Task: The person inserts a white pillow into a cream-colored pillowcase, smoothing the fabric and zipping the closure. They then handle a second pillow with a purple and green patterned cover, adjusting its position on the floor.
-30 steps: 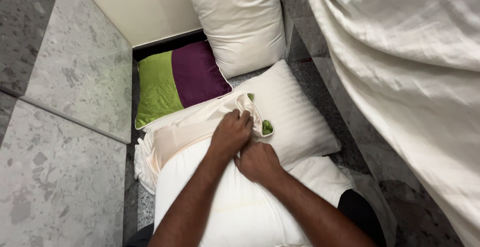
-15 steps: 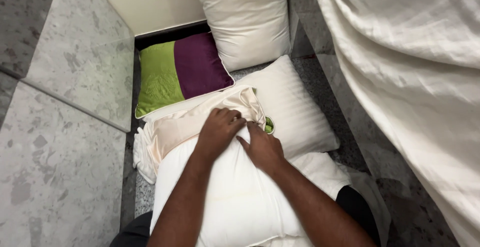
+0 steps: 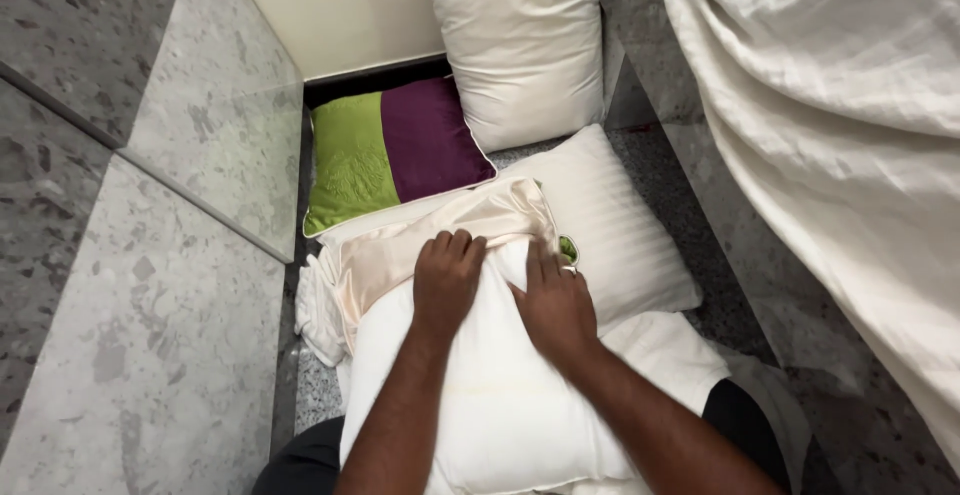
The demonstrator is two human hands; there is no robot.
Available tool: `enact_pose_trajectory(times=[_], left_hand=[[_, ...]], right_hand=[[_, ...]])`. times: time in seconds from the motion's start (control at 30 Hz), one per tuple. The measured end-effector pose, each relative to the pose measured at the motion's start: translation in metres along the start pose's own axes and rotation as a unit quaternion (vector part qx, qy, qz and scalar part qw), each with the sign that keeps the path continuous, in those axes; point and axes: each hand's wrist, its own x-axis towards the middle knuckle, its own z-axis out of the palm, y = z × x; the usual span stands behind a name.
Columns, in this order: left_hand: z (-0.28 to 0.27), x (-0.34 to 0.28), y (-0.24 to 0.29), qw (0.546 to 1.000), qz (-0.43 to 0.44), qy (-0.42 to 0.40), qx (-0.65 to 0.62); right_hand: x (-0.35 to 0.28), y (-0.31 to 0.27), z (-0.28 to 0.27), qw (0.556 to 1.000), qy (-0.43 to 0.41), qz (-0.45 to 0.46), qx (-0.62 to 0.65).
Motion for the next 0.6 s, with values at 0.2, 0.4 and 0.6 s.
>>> enact_pose_trajectory(times=[0.2,0.4,0.6], left_hand=[[0.012,0.0,-0.001,1.0,-0.002,-0.006,-0.022],[0.008,0.018,0.006,0.999,0.0,-0.048,-0.018],[0.024,0.045,0.003,0.989,0.037,-0.143,0.017]], right_hand=[[-0.036,-0.034,0.019,0.984,-0.166,-0.065,0.001],[-0.02,-0.04,-0.01,0.977,-0.195,-0.001,-0.086],[-0.004,-0.025,-0.009,0.97,-0.219,0.104,-0.032]])
